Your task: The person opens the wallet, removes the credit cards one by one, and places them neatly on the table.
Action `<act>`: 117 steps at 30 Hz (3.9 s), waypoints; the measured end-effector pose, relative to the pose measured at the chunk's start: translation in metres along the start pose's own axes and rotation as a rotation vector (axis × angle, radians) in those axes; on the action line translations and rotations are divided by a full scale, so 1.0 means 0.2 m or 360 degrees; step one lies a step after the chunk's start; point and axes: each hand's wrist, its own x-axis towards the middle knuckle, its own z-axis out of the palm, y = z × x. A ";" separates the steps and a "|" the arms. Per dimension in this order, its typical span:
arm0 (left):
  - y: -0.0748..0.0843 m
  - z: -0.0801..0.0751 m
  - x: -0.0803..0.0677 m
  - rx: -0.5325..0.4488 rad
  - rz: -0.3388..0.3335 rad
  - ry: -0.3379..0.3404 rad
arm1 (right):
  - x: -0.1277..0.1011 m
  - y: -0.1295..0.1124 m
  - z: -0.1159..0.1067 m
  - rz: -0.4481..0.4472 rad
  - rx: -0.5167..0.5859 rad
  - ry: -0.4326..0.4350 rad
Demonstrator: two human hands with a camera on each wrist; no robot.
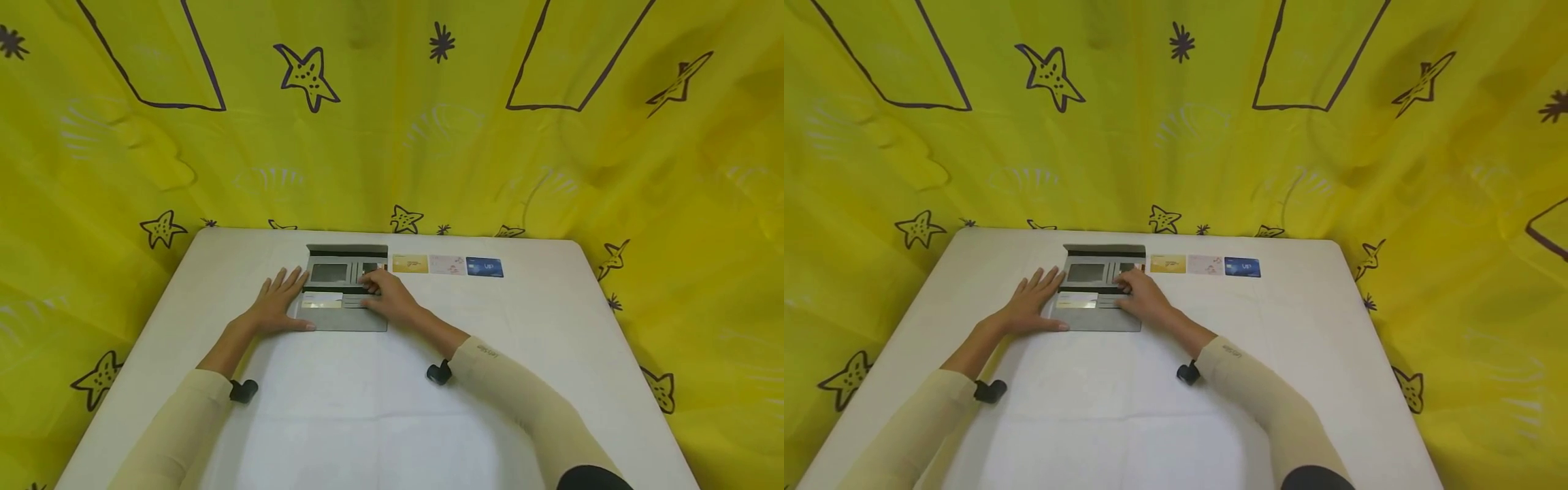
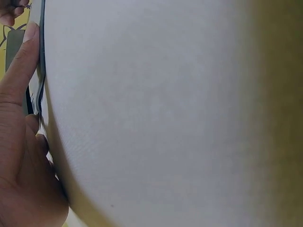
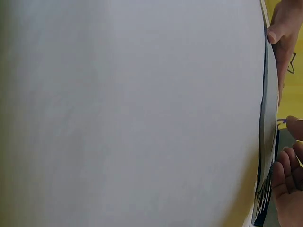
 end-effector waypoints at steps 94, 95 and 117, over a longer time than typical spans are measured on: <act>0.00 0.00 -0.01 0.0002 0.0014 -0.0008 | 0.24 -0.21 0.16 0.0263 0.0105 -0.0098; 0.00 -0.01 -0.01 0.0000 0.0015 -0.0006 | 0.24 -0.22 0.16 0.0246 0.0090 -0.0108; -0.02 0.00 0.00 0.0019 -0.0007 -0.0019 | 0.28 -0.30 0.22 0.0295 -0.0329 -0.0186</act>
